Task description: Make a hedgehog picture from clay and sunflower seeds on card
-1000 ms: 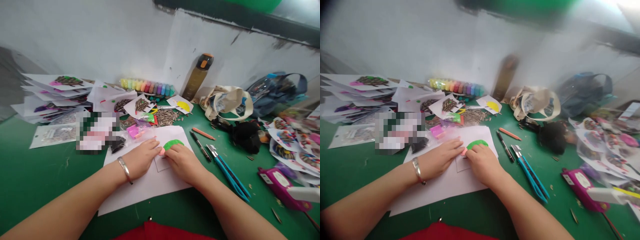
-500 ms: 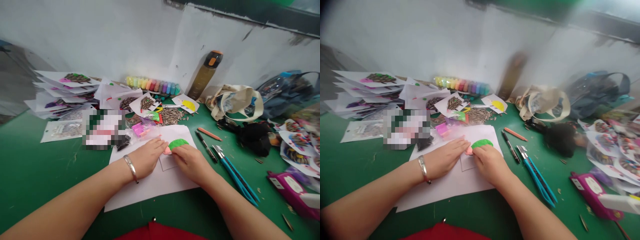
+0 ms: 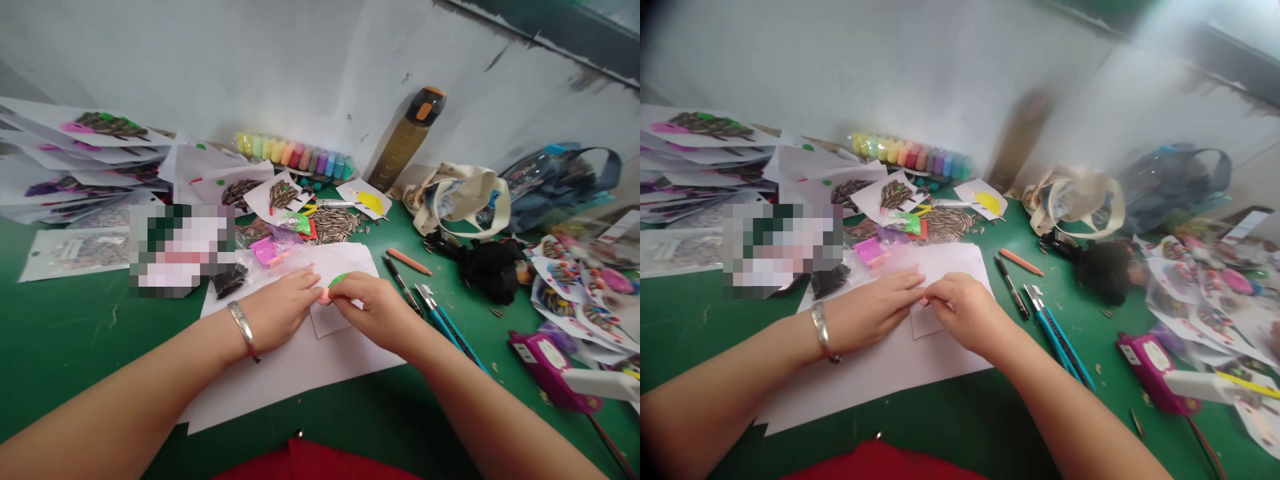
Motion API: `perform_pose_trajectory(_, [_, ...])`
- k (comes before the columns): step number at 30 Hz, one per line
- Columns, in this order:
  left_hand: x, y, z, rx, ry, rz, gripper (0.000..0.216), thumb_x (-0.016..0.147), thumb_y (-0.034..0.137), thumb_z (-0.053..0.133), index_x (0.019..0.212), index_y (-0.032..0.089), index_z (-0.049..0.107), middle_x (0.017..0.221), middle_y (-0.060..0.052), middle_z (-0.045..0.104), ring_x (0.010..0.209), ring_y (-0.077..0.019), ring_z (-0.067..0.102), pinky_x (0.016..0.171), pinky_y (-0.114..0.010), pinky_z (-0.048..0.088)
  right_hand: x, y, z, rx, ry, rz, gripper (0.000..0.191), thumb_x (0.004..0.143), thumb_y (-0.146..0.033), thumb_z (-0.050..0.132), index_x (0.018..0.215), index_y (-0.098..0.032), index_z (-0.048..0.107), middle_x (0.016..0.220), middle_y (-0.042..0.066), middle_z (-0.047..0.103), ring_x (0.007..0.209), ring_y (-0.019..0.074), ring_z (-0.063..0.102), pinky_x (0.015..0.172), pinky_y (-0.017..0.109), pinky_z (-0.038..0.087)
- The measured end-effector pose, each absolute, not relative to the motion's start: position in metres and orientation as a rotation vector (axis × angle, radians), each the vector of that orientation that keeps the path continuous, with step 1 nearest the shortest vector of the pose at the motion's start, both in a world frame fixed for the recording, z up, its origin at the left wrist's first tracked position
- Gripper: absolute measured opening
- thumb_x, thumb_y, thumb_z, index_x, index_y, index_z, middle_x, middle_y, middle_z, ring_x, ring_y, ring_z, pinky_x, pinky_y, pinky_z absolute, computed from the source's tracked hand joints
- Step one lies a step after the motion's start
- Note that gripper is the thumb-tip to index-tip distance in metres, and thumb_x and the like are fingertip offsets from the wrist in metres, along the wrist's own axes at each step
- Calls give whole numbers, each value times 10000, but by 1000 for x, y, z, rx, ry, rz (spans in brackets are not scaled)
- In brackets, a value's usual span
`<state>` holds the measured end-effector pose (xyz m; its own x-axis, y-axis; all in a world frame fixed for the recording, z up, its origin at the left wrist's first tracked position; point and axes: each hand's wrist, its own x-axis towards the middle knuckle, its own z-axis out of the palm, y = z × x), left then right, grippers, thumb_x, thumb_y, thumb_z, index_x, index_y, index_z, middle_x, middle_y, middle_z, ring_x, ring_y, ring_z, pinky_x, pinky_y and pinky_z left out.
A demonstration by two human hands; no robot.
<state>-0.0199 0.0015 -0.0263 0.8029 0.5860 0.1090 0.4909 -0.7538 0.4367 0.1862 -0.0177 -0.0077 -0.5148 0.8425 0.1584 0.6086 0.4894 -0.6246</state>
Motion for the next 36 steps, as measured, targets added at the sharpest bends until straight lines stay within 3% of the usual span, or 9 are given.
perform_pose_trajectory(4, [-19, 1, -27, 2603, 823, 332, 323, 941, 134, 377, 1218, 130, 544, 1193, -127, 581, 1188, -234, 505, 1067, -446, 382, 183, -11, -11, -1169, -2344, 698, 222, 829, -52, 538, 879, -192, 703, 832, 31, 662, 826, 154, 598, 788, 284, 464])
perform_pose_trajectory(17, [-16, -1, -26, 2648, 885, 300, 313, 948, 157, 350, 1100, 95, 617, 1213, -156, 595, 1276, -255, 456, 1087, -436, 365, 182, -14, -31, -1072, -2593, 385, 262, 899, -55, 421, 972, -143, 657, 883, 91, 609, 871, 208, 484, 809, 347, 427])
perform_pose_trajectory(22, [-16, -1, -28, 2638, 890, 291, 339, 934, 145, 379, 1208, 81, 568, 1277, -178, 568, 1294, -279, 444, 1096, -450, 354, 185, -13, -30, -1052, -2530, 415, 263, 895, -45, 434, 990, -146, 658, 866, 85, 620, 872, 205, 508, 799, 338, 440])
perform_pose_trajectory(26, [-17, -1, -29, 2659, 891, 263, 337, 939, 149, 369, 1180, 61, 587, 1301, -199, 551, 1302, -294, 434, 1091, -453, 360, 185, -13, -32, -1004, -2511, 435, 278, 898, -52, 443, 1058, -158, 643, 889, 79, 627, 863, 200, 515, 796, 333, 443])
perform_pose_trajectory(32, [-16, -1, -28, 2639, 895, 233, 374, 933, 142, 382, 1265, 79, 542, 1322, -177, 540, 1313, -278, 423, 1117, -444, 326, 185, -11, -32, -1031, -2492, 436, 269, 882, -34, 442, 975, -158, 661, 865, 78, 630, 868, 202, 524, 800, 336, 445])
perform_pose_trajectory(36, [-16, -1, -28, 2633, 894, 266, 348, 940, 153, 370, 1209, 88, 581, 1298, -164, 563, 1313, -267, 425, 1115, -433, 328, 184, -12, -32, -995, -2519, 447, 288, 881, -39, 450, 1049, -155, 654, 884, 82, 630, 855, 200, 520, 783, 332, 447])
